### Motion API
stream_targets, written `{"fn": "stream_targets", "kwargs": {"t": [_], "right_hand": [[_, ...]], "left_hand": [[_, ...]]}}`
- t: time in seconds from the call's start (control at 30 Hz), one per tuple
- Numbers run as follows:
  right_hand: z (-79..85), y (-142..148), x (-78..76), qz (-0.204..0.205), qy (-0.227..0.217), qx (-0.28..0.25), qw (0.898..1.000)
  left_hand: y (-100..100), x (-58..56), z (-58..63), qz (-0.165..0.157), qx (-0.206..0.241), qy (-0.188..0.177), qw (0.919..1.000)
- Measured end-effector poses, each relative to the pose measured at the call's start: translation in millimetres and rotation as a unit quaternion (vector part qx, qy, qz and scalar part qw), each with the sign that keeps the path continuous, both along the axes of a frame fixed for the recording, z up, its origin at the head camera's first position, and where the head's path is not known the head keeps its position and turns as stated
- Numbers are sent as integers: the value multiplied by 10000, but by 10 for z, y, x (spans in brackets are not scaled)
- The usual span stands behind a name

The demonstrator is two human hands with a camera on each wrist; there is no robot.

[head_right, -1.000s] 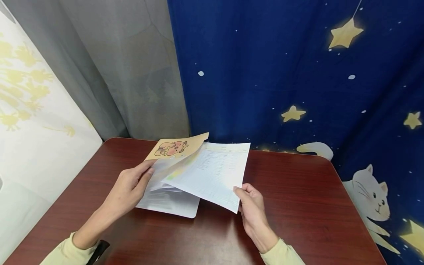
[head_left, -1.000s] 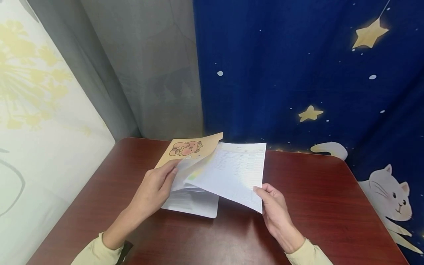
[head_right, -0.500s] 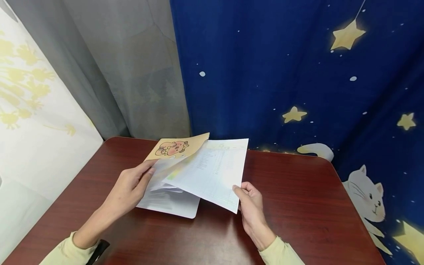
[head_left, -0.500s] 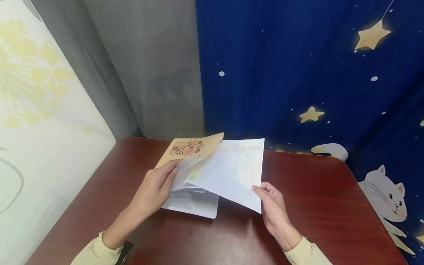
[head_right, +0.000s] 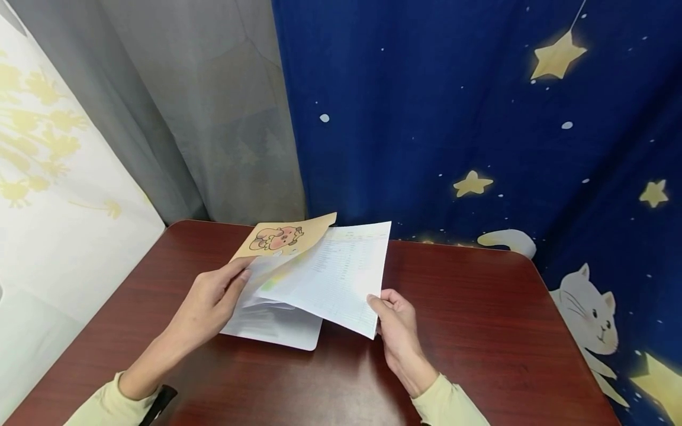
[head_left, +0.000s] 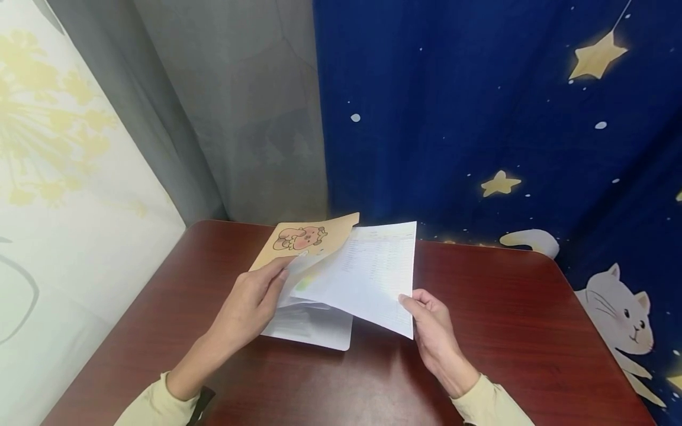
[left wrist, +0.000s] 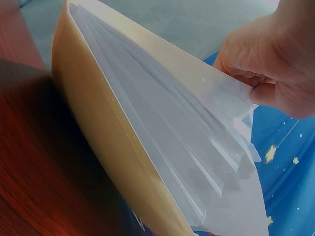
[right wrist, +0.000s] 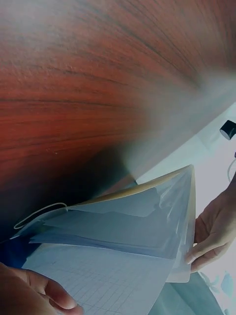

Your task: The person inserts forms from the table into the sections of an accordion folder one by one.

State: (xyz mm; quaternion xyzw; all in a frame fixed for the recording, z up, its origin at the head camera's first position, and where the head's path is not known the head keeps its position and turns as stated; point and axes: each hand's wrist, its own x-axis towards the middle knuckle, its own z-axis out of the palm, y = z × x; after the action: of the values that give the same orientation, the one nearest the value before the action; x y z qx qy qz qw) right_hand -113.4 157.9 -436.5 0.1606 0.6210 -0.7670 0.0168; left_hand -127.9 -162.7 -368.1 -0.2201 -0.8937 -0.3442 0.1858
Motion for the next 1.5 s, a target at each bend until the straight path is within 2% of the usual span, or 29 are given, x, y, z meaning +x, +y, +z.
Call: {"fn": "stream_targets", "kwargs": {"t": [0.47, 0.77, 1.03, 1.27, 1.5], "right_hand": [[61, -182, -76, 33, 2, 31, 10000], [59, -304, -110, 100, 90, -229, 9996], [59, -445, -168, 203, 169, -284, 9992], [49, -567, -221, 265, 232, -334, 9988], [18, -633, -256, 334, 201, -364, 9986]], "left_hand": [[7, 5, -9, -22, -47, 6, 10000], [24, -8, -23, -84, -21, -14, 10000], [12, 20, -26, 20, -151, -29, 9999], [-16, 21, -49, -43, -197, 147, 9997], [-14, 17, -55, -123, -176, 101, 9997]]}}
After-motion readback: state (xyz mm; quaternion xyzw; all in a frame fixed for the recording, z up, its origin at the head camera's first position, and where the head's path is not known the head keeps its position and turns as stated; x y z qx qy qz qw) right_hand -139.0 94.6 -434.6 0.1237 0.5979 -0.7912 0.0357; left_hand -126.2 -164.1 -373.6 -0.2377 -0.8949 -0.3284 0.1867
